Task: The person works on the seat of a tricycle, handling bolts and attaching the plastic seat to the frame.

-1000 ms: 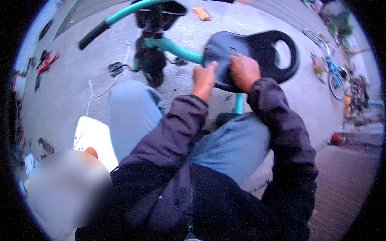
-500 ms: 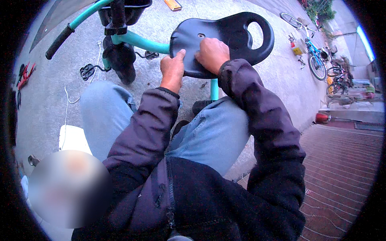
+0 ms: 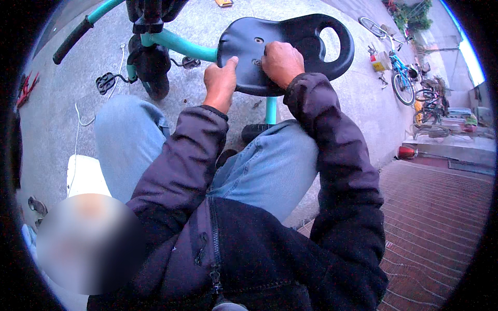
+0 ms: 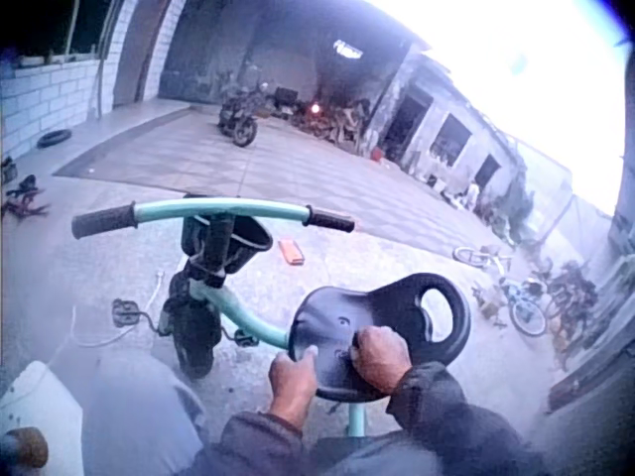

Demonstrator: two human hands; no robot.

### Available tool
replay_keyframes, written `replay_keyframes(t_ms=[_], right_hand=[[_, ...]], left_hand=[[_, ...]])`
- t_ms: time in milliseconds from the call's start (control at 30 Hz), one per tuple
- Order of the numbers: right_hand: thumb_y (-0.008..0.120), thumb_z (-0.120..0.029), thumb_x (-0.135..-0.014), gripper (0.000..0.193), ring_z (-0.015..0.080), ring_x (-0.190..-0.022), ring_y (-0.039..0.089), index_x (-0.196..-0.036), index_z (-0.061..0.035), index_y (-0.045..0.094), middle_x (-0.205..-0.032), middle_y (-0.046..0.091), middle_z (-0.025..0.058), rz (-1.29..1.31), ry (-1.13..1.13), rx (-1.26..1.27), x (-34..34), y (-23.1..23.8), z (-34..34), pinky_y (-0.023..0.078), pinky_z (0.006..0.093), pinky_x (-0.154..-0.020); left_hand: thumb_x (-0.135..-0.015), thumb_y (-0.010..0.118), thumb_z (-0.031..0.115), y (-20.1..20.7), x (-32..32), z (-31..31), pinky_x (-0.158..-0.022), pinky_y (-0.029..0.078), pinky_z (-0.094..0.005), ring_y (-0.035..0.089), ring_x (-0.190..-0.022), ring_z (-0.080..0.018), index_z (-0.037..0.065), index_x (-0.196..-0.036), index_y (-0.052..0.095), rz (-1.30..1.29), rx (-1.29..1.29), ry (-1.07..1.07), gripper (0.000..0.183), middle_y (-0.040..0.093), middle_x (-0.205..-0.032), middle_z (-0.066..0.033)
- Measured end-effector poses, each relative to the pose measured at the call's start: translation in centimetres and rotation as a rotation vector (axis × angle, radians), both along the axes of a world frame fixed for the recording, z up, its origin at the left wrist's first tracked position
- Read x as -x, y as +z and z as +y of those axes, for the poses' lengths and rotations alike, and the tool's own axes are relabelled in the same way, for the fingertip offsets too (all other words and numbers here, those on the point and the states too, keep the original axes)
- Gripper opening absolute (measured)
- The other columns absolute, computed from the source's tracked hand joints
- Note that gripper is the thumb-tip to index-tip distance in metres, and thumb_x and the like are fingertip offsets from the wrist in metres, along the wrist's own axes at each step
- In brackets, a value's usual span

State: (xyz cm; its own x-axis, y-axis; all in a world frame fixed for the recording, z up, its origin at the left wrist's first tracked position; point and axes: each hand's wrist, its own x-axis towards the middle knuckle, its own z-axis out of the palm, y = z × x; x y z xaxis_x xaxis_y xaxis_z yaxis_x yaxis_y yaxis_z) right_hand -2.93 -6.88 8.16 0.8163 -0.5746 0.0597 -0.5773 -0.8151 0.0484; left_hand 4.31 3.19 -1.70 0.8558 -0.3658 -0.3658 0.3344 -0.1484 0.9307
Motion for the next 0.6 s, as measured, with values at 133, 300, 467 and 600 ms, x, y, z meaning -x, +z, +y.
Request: replay_keyframes(t_ms=[133, 300, 467, 600], right_hand=[[0.063, -0.022, -0.077, 0.019, 0.0382, -0.081, 0.065, -0.084, -0.0059, 0.071, -0.083, 0.067, 0.0205, -0.035, -0.025, -0.087, 0.5, 0.0, -0.5, 0.052, 0.0459, -0.076], [0.066, -0.026, -0.077, 0.023, 0.0370, -0.083, 0.065, -0.086, -0.0060, 0.072, -0.084, 0.067, 0.0204, 0.021, -0.041, -0.171, 0.0, 0.0, 0.4, 0.052, 0.0448, -0.077], [0.066, -0.026, -0.077, 0.023, 0.0382, -0.081, 0.065, -0.080, -0.0041, 0.070, -0.081, 0.066, 0.0210, 0.035, 0.050, -0.083, -0.2, -0.5, 0.7, 0.052, 0.0466, -0.075], [0.065, -0.026, -0.077, 0.024, 0.0384, -0.079, 0.065, -0.078, -0.0029, 0.069, -0.079, 0.066, 0.0216, 0.061, 0.046, -0.006, 0.0, -0.1, 1.4, 0.052, 0.0468, -0.073]], left_hand=[[-0.077, 0.071, 0.031, -0.3, -0.3, -0.2, -0.088, 0.047, -0.0421, 0.062, -0.097, -0.0404, -0.011, -0.099, 0.061, 0.037, 0.036, -0.048, 0.048, 0.064, -0.100, -0.0276], [-0.080, 0.069, 0.026, -0.3, -0.1, -0.2, -0.080, 0.048, -0.0385, 0.065, -0.088, -0.0311, -0.009, -0.096, 0.064, 0.028, 0.010, -0.017, 0.039, 0.067, -0.094, -0.0215], [-0.082, 0.068, 0.022, -0.9, -0.1, -0.5, -0.075, 0.049, -0.0362, 0.066, -0.082, -0.0256, -0.007, -0.095, 0.066, 0.004, 0.022, 0.001, 0.032, 0.068, -0.091, -0.0178], [-0.080, 0.069, 0.027, -0.5, 0.0, -0.2, -0.084, 0.047, -0.0400, 0.063, -0.093, -0.0350, -0.009, -0.098, 0.063, 0.039, 0.060, -0.023, 0.041, 0.065, -0.097, -0.0249]])
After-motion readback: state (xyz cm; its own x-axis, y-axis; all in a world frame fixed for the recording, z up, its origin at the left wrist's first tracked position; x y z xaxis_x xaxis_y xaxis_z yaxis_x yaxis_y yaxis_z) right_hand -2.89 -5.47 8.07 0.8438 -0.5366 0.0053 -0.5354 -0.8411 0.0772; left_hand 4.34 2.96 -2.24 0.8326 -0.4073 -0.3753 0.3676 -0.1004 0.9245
